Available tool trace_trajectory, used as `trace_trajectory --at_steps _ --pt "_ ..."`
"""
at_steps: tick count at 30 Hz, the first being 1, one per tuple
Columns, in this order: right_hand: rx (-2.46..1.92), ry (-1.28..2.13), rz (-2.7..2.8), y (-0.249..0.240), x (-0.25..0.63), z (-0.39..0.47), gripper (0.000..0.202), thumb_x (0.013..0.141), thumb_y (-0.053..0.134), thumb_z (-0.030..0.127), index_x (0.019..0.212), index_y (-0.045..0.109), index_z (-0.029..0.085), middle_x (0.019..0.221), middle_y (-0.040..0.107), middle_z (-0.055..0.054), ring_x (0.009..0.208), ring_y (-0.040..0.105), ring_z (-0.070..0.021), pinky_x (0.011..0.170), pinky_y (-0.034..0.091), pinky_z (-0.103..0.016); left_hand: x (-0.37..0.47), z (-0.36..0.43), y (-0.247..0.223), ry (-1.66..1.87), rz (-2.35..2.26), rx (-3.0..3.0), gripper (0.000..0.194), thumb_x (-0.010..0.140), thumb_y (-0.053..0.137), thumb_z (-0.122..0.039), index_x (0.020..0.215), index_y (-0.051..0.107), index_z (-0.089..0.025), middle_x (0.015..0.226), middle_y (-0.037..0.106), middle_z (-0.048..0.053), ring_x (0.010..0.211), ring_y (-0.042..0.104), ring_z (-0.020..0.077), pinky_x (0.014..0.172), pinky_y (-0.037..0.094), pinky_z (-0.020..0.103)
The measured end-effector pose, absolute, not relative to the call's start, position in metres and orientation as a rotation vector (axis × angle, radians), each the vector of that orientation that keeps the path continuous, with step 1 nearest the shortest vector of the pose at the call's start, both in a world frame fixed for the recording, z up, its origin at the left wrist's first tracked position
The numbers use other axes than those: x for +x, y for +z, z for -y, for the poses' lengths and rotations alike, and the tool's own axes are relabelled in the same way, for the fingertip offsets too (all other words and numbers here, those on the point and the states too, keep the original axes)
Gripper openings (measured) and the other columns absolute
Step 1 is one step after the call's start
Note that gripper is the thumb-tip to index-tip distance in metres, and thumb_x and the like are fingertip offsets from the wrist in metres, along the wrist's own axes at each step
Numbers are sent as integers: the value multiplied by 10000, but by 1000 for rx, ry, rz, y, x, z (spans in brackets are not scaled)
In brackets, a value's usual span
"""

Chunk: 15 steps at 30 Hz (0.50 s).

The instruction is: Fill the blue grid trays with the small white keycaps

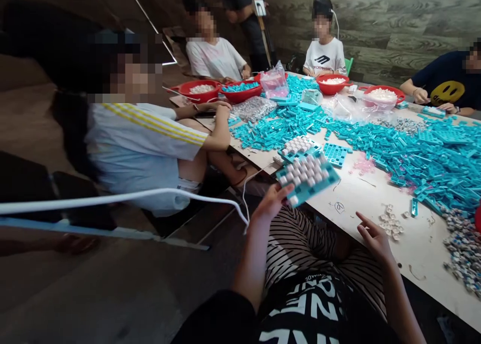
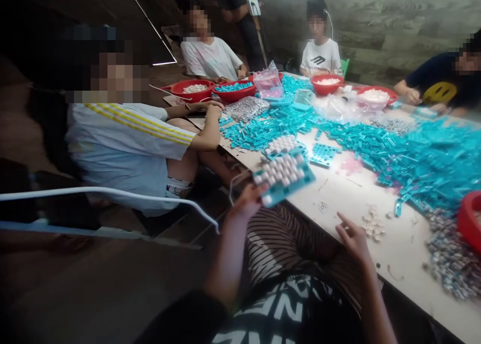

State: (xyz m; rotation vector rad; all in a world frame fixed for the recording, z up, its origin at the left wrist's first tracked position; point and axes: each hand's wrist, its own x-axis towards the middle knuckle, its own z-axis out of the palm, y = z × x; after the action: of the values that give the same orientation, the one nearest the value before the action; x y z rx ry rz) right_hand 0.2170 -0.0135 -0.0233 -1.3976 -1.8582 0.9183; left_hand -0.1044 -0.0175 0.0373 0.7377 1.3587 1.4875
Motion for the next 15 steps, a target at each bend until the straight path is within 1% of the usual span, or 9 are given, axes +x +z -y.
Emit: trace_trajectory --at_steps 2,3,6,8,9,11,13,15 --pt "-1395 929 1859 -21 214 15 568 789 513 516 1240 558 175 799 605 -28 564 513 -111 507 433 -231 -116 -5 63 1606 -1331 791 288 625 710 -386 808 618 -183 635 573 -16 467 471 72 406 319 176" --pt "-1400 927 1852 -20 213 16 566 788 513 516 1236 562 175 794 602 -29 558 507 -110 497 427 -229 -120 -18 73 1676 -1336 820 324 627 711 -405 832 613 -175 642 565 -15 464 460 65 404 314 174" --pt "-1422 904 1821 -19 211 17 549 796 503 514 1217 576 170 765 592 -25 535 488 -104 480 415 -227 -125 -56 92 1752 -1508 809 357 615 722 -411 805 591 -139 655 562 -2 504 504 85 461 383 198" --pt "-1428 887 1807 -19 211 18 538 800 503 510 1206 584 166 747 588 -21 520 476 -101 475 407 -226 -126 -75 92 1711 -1632 812 344 637 703 -410 790 583 -126 668 576 16 565 556 124 529 439 237" --pt "-1428 884 1804 -20 211 18 533 802 505 507 1203 585 165 742 586 -18 516 472 -99 475 403 -226 -127 -81 90 1678 -1690 824 344 652 691 -409 806 582 -122 696 594 31 617 584 149 573 462 260" --pt "-1423 888 1808 -22 211 18 523 810 506 497 1204 581 163 742 583 -16 522 473 -99 481 401 -226 -129 -87 83 1624 -1834 873 392 666 686 -401 913 571 -119 833 635 80 796 620 211 701 485 307" --pt "-1419 902 1818 -24 212 17 515 818 505 488 1211 573 162 751 579 -16 537 479 -102 489 402 -225 -132 -86 77 1558 -2031 949 520 662 694 -413 1056 525 -118 1020 626 138 998 583 266 842 455 349" --pt "-1426 916 1823 -23 212 17 510 823 504 484 1215 568 164 762 578 -19 554 486 -106 503 409 -228 -134 -81 75 1451 -2216 1035 621 664 681 -467 1143 484 -125 1141 581 178 1123 515 313 935 397 402"
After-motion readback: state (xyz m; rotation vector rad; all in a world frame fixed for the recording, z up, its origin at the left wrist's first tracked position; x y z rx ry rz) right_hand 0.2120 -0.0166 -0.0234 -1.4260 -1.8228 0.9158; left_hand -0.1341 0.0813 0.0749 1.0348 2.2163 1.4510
